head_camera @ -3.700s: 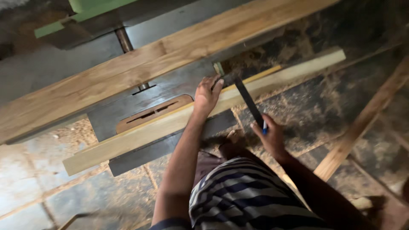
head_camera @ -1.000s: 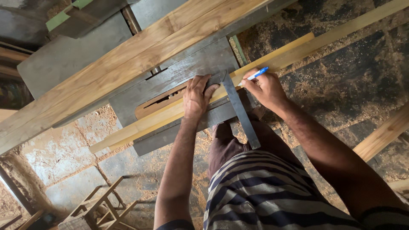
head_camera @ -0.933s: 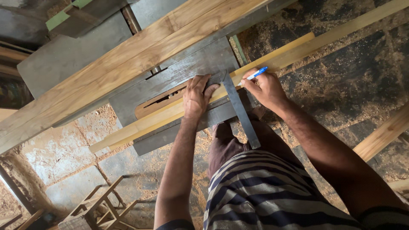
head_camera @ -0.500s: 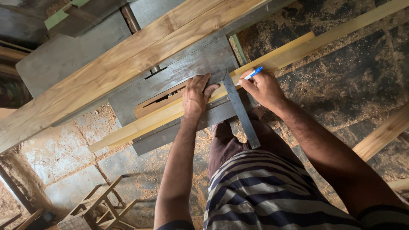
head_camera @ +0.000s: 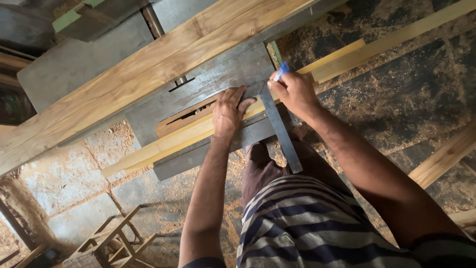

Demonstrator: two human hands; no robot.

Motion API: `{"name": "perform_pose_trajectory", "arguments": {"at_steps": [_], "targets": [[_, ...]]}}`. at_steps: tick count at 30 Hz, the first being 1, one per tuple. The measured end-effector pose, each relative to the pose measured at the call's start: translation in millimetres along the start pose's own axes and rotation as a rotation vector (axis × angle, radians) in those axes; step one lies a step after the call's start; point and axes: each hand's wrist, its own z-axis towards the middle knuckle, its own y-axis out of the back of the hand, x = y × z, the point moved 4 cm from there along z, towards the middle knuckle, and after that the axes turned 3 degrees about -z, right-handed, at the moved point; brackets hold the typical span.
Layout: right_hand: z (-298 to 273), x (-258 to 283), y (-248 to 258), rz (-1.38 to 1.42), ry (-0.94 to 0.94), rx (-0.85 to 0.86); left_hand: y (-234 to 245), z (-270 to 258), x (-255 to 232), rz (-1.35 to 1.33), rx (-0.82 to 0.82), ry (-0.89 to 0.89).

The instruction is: The person measures and marks wooden planks using a speed square and a pen, then moves the planks across a workbench.

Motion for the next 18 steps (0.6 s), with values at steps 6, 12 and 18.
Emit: {"name": "perform_pose_trajectory", "arguments": {"at_steps": [6, 12, 18], "targets": [[-49, 24, 10, -0.077, 0.3, -0.129, -5, -1, 7, -0.011, 0.009, -0.028], [-56, -4, 33, 0.042, 0.046, 0.244, -18, -7, 22, 0.035, 0.023, -0.047], [4, -36, 92, -0.527, 0.387, 0.187, -22, -25, 59, 0.16, -0.036, -0.058]]}}
